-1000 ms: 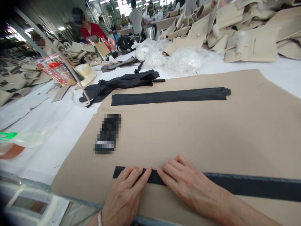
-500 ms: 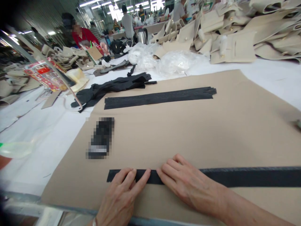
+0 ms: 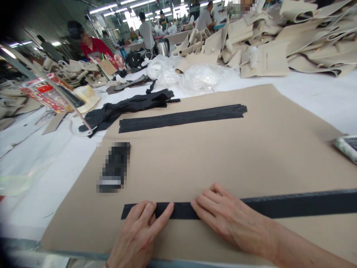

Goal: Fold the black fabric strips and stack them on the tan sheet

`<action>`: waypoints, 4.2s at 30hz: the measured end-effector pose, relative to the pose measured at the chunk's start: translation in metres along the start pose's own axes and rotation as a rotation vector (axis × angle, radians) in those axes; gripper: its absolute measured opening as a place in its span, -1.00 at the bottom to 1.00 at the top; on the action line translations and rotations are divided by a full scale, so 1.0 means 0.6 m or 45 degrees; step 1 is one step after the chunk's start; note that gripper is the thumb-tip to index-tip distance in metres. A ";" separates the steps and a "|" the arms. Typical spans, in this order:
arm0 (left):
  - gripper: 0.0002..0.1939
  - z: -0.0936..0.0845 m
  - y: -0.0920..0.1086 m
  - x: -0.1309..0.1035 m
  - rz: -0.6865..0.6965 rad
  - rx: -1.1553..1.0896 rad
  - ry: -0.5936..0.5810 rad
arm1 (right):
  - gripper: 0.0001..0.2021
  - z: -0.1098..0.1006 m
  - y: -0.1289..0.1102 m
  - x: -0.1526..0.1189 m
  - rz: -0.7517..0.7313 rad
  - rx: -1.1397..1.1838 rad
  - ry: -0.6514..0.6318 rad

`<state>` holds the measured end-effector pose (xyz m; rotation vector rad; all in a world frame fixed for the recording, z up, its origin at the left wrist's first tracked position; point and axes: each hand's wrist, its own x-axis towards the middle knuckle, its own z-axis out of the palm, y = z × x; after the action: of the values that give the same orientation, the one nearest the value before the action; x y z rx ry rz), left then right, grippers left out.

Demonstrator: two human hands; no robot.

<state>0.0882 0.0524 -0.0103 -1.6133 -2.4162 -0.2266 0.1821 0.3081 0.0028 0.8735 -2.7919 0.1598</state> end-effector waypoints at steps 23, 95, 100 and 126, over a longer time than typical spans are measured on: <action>-0.53 -0.005 -0.019 -0.031 0.011 -0.112 0.080 | -0.61 0.010 -0.023 0.026 -0.018 -0.005 0.093; -0.52 0.019 0.067 0.022 0.110 -0.337 0.132 | -0.69 0.010 -0.039 -0.011 0.045 0.001 -0.023; -0.53 0.028 0.065 0.020 0.149 -0.322 0.132 | -0.73 0.006 -0.032 -0.025 0.045 -0.033 -0.020; -0.38 0.029 0.077 0.022 0.096 -0.111 0.007 | -0.65 -0.020 -0.017 -0.104 0.155 0.023 -0.057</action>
<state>0.1244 0.0864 -0.0232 -1.7350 -2.3661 -0.3274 0.2401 0.3363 0.0003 0.7200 -2.8901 0.1871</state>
